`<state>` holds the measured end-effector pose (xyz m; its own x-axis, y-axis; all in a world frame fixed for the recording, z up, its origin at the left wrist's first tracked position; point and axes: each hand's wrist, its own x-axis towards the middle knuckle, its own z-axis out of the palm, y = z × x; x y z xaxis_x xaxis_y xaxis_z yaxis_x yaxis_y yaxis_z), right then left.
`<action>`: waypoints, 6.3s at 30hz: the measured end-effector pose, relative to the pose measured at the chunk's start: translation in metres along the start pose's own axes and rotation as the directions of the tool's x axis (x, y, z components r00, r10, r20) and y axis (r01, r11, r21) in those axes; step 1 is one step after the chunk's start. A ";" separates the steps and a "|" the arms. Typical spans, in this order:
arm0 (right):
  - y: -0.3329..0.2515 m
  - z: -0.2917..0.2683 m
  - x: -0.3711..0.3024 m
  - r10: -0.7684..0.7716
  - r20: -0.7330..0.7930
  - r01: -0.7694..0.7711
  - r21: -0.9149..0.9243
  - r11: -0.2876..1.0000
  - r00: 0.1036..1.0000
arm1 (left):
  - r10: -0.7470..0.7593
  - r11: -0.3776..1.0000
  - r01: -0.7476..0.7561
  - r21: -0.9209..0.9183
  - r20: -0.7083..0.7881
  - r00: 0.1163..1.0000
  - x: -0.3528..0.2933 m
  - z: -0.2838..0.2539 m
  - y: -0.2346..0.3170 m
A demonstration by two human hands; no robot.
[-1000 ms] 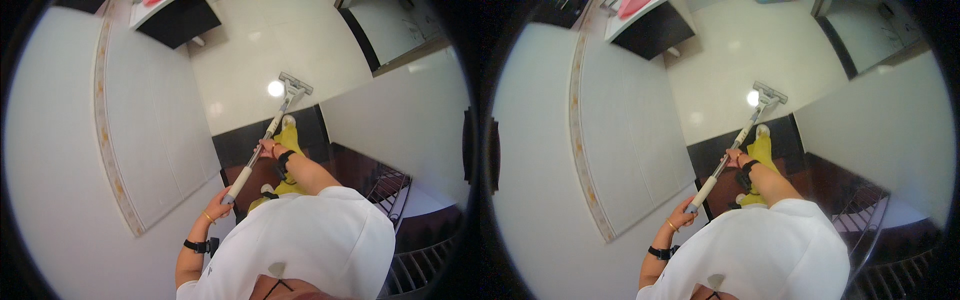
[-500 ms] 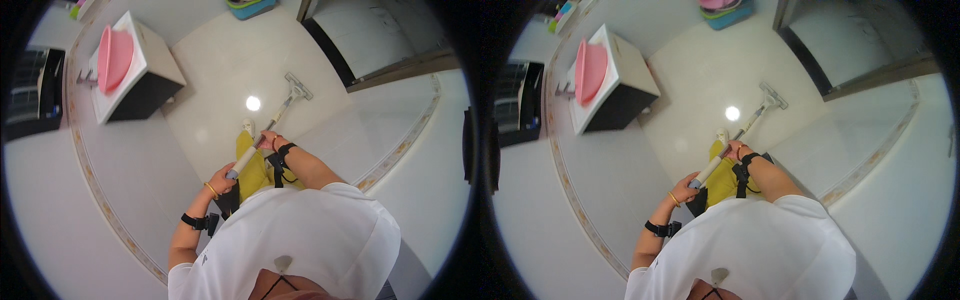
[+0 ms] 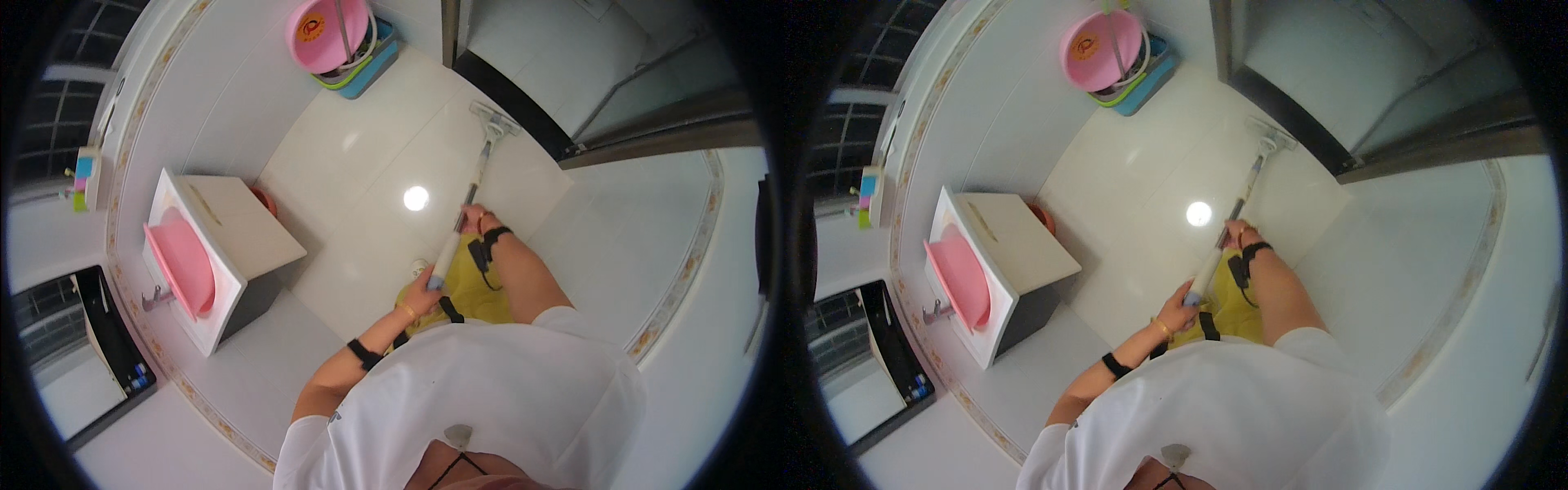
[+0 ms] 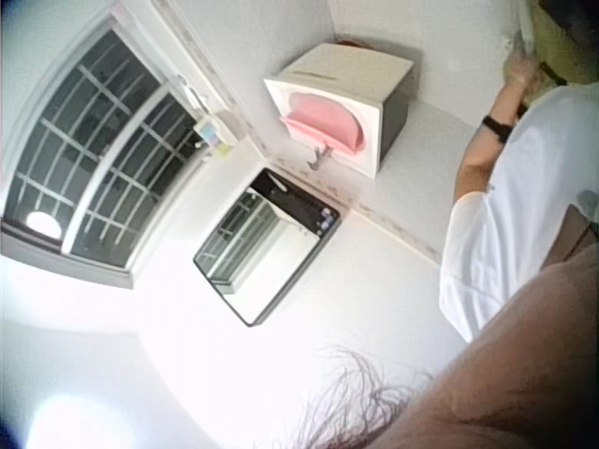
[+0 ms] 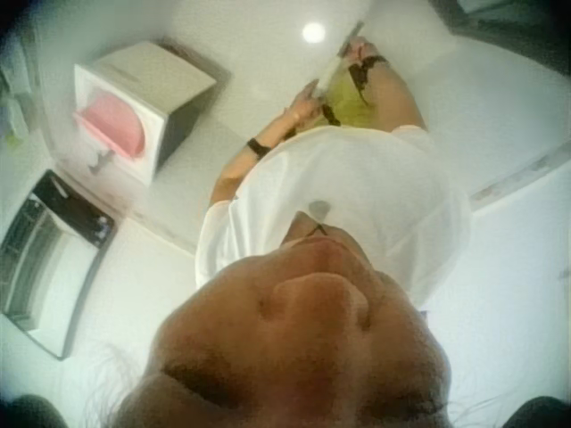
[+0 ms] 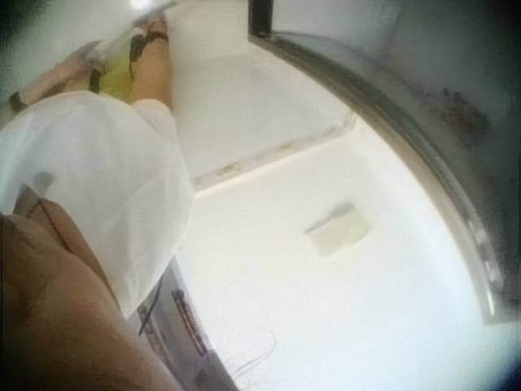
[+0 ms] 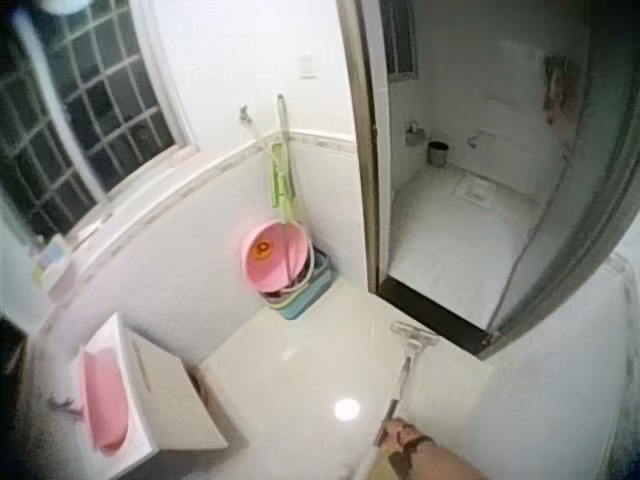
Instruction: The person uses a corded vacuum cleaner to clean the floor in a living room and then a bathroom. They move the vacuum back and forth across the tiled floor, navigating around furniture and rugs.
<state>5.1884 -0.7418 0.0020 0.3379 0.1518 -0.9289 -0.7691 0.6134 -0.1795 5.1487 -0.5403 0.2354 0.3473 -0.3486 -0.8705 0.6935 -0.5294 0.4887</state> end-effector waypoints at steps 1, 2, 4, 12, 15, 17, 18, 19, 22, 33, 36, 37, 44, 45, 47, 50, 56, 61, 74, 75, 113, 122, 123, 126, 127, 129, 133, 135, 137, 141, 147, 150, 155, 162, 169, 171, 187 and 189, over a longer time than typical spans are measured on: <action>-0.022 -0.012 0.007 0.039 -0.019 -0.039 0.019 0.999 0.999 | 0.030 0.999 -0.029 0.014 -0.012 0.999 0.014 0.003 0.020; -0.055 -0.022 0.014 0.004 -0.071 0.001 0.074 0.997 0.997 | 0.003 1.000 -0.003 0.001 -0.019 1.000 0.036 0.013 0.045; -0.119 -0.021 0.022 -0.067 0.050 0.063 0.084 0.994 0.997 | -0.006 1.000 0.006 -0.013 -0.014 1.000 0.071 0.002 0.108; -0.234 0.032 -0.009 0.057 0.044 -0.061 0.114 0.992 0.997 | -0.145 0.986 0.158 -0.059 0.176 0.974 0.073 -0.049 0.275; -0.273 -0.013 -0.011 0.014 0.102 0.002 -0.154 0.988 0.995 | -0.111 0.993 0.114 -0.005 0.168 0.979 0.101 -0.017 0.305; -0.320 -0.050 -0.005 -0.009 0.081 0.002 0.087 0.996 0.997 | -0.096 0.993 0.081 0.088 0.172 0.980 0.136 -0.007 0.346; -0.337 -0.065 -0.004 -0.002 0.056 -0.009 0.197 0.980 0.998 | -0.067 0.990 0.040 0.138 0.200 0.977 0.146 -0.005 0.362; -0.357 -0.081 -0.003 0.003 0.052 -0.016 0.259 0.966 0.999 | -0.059 0.980 0.014 0.201 0.221 0.974 0.157 -0.003 0.380; -0.416 -0.124 -0.002 -0.040 0.032 0.019 0.488 0.872 0.999 | 0.124 0.883 -0.238 0.404 0.288 0.950 0.178 0.003 0.433; -0.571 -0.171 0.018 -0.334 -0.076 0.319 0.552 0.770 0.939 | -0.144 0.236 -0.370 0.898 0.409 0.901 0.305 -0.022 0.621; -0.611 -0.190 0.047 -0.232 -0.268 0.329 0.414 0.849 0.935 | 0.163 -0.221 -0.304 0.927 0.343 0.925 0.379 0.050 0.639; -0.630 -0.207 0.056 -0.251 -0.171 0.299 0.395 0.868 0.953 | 0.240 -0.169 -0.290 0.942 0.325 0.915 0.413 0.080 0.652; -0.741 -0.367 0.056 -0.455 0.087 0.311 0.615 0.725 0.886 | -0.085 0.055 -0.179 0.982 0.184 0.979 0.600 0.229 0.761; -0.750 -0.407 0.045 -0.607 0.031 0.488 0.563 0.667 0.794 | -0.112 0.045 -0.238 0.970 0.242 0.964 0.617 0.241 0.773; -0.774 -0.485 0.026 -0.804 -0.036 0.799 0.148 0.583 0.593 | -0.153 0.075 -0.314 0.947 0.322 0.934 0.645 0.264 0.796; -0.825 -0.604 0.003 -0.896 -0.076 0.020 -0.995 0.095 0.438 | -0.193 0.154 -0.289 0.945 0.316 0.929 0.672 0.298 0.843; -0.872 -0.821 -0.066 -0.903 -0.348 0.723 0.688 -0.064 0.251 | -0.222 0.448 -0.019 0.894 0.132 0.966 0.726 0.376 0.947; -0.910 -0.912 -0.088 -0.642 -0.716 0.390 -0.528 0.755 0.274 | -0.267 0.291 -0.106 0.951 0.187 0.946 0.797 0.408 1.050; -0.915 -0.968 -0.095 -0.378 -0.884 -0.287 -0.451 0.845 0.275 | -0.334 0.017 -0.218 0.976 0.211 0.919 0.863 0.526 1.162; -0.918 -0.963 -0.096 -0.374 -0.885 -0.317 -0.451 0.834 0.276 | -0.324 0.023 -0.208 0.978 0.204 0.924 0.868 0.532 1.165; -0.854 -1.026 0.067 0.106 -0.957 -0.514 -0.050 0.856 0.269 | -0.558 -0.099 -0.502 0.859 0.370 0.743 1.008 0.538 1.238; -0.857 -1.011 0.069 0.227 -0.930 -0.422 0.089 0.902 0.289 | -0.595 -0.047 -0.357 0.933 0.261 0.760 1.002 0.535 1.234; -0.859 -1.010 0.072 0.226 -0.929 -0.438 0.081 0.895 0.291 | -0.612 -0.055 -0.335 0.940 0.234 0.755 1.002 0.531 1.231; -0.865 -1.003 0.081 0.212 -0.929 -0.470 0.048 0.882 0.304 | -0.603 -0.059 -0.411 0.910 0.296 0.741 1.001 0.519 1.229; -0.867 -0.999 0.087 0.209 -0.929 -0.477 0.040 0.878 0.306 | -0.585 -0.063 -0.457 0.887 0.339 0.737 1.000 0.516 1.230; -0.869 -0.987 0.094 0.204 -0.930 -0.483 0.033 0.875 0.305 | -0.611 -0.077 -0.373 0.924 0.252 0.751 0.997 0.504 1.229; -0.867 -0.961 0.091 0.188 -0.935 -0.488 0.019 0.873 0.300 | -0.635 -0.111 -0.225 0.968 0.105 0.765 1.000 0.480 1.221; -0.864 -0.958 0.084 0.173 -0.947 -0.498 0.017 0.867 0.269 | -0.631 -0.085 -0.348 0.934 0.220 0.744 1.007 0.470 1.210; -0.860 -0.964 0.075 0.169 -0.952 -0.510 0.017 0.860 0.254 | -0.634 -0.065 -0.380 0.923 0.256 0.730 1.015 0.464 1.203; -0.844 -0.994 0.068 0.160 -0.955 -0.544 -0.002 0.839 0.251 | -0.614 -0.063 -0.431 0.900 0.305 0.728 1.031 0.467 1.192; -0.813 -1.024 0.071 0.149 -0.948 -0.602 -0.054 0.796 0.282 | -0.628 -0.002 -0.251 0.968 0.194 0.754 1.043 0.475 1.190; -0.794 -1.032 0.070 0.158 -0.945 -0.624 -0.058 0.780 0.285 | -0.652 0.032 -0.173 0.984 0.152 0.743 1.046 0.475 1.190; -0.743 -1.051 0.080 0.152 -0.943 -0.631 -0.074 0.773 0.298 | -0.622 -0.141 -0.245 0.959 0.106 0.776 1.051 0.459 1.183; -0.758 -0.968 0.134 -0.441 -0.610 -0.089 -0.645 0.759 0.658 | -0.511 0.111 -0.474 0.874 0.459 0.727 1.071 0.397 1.167; -1.011 -0.791 0.213 -0.398 -0.244 0.378 0.875 0.304 0.884 | -0.576 -0.036 -0.460 0.887 0.358 0.735 1.056 0.408 1.181; -1.055 -0.758 0.221 -0.404 -0.339 0.452 0.863 0.225 0.850 | -0.597 -0.086 -0.431 0.898 0.300 0.744 1.048 0.419 1.187; -1.096 -0.664 0.279 0.054 -0.448 0.446 0.858 -0.255 0.893 | -0.541 -0.179 -0.462 0.868 0.306 0.784 1.000 0.451 1.194; -1.094 -0.659 0.268 -0.110 -0.557 0.528 0.822 -0.214 0.823 | -0.516 -0.173 -0.496 0.851 0.350 0.782 1.000 0.447 1.191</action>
<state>5.7624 -1.8827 -0.2639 0.0605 -0.3744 -0.9253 0.7885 0.5863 -0.1856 6.0395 -1.8649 -0.0273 -0.3077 -0.2701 -0.9124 -0.8295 -0.3936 0.3962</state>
